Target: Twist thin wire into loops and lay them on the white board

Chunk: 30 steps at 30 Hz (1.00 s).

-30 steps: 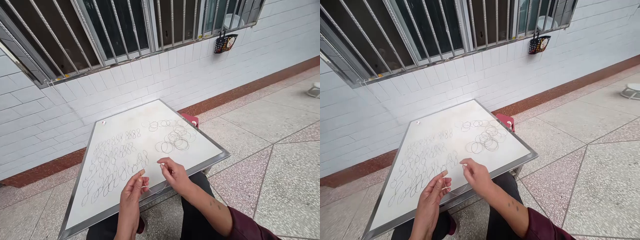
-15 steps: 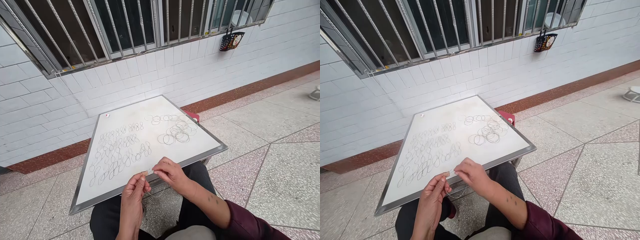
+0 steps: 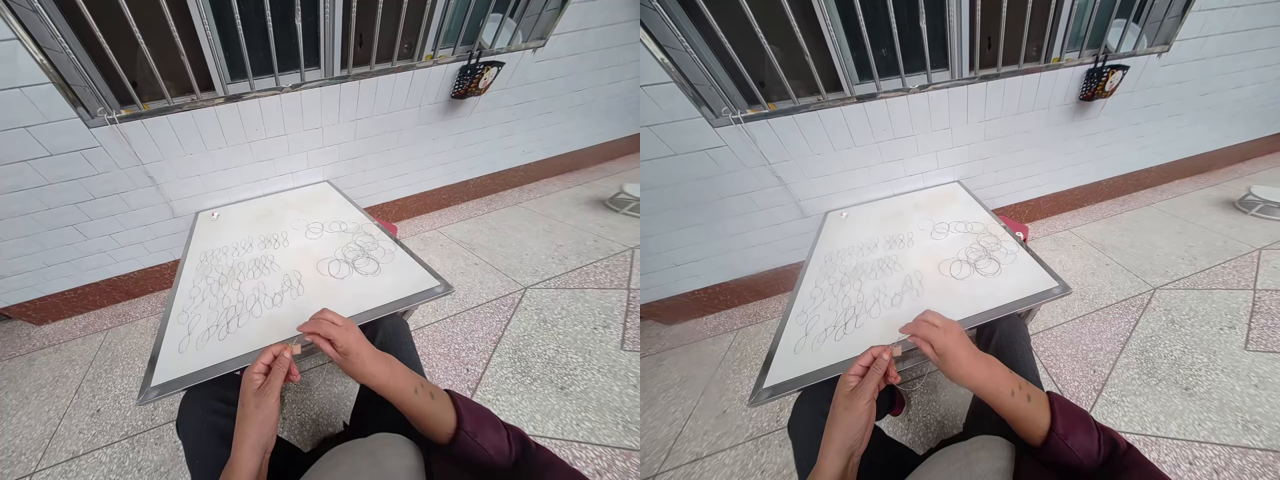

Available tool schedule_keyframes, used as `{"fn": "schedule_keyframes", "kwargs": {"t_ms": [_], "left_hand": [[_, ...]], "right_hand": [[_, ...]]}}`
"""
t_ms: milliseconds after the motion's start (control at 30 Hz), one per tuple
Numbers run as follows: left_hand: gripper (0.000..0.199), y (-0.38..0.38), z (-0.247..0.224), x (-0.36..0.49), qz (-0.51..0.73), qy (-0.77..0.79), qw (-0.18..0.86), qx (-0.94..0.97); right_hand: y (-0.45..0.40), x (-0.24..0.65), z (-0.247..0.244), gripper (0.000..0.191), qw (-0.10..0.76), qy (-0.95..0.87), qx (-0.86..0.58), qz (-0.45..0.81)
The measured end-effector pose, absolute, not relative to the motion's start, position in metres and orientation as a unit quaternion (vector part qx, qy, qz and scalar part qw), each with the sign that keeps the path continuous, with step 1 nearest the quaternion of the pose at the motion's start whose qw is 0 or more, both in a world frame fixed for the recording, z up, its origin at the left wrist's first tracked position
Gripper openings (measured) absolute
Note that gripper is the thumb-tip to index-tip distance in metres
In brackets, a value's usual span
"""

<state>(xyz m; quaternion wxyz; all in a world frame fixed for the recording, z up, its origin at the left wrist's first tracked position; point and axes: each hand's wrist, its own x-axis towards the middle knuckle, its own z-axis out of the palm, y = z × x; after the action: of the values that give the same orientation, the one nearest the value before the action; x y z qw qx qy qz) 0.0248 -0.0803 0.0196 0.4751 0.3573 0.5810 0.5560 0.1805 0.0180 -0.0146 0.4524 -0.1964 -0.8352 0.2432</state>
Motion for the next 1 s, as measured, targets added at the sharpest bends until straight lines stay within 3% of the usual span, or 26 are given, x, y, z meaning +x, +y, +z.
{"fn": "schedule_keyframes", "kwargs": {"t_ms": [1000], "left_hand": [[0.031,-0.0787,0.0124,0.0228,0.516,0.562,0.541,0.354]], "right_hand": [[0.0239,0.1872,-0.0161,0.018,0.428,-0.866,-0.13,0.223]]}}
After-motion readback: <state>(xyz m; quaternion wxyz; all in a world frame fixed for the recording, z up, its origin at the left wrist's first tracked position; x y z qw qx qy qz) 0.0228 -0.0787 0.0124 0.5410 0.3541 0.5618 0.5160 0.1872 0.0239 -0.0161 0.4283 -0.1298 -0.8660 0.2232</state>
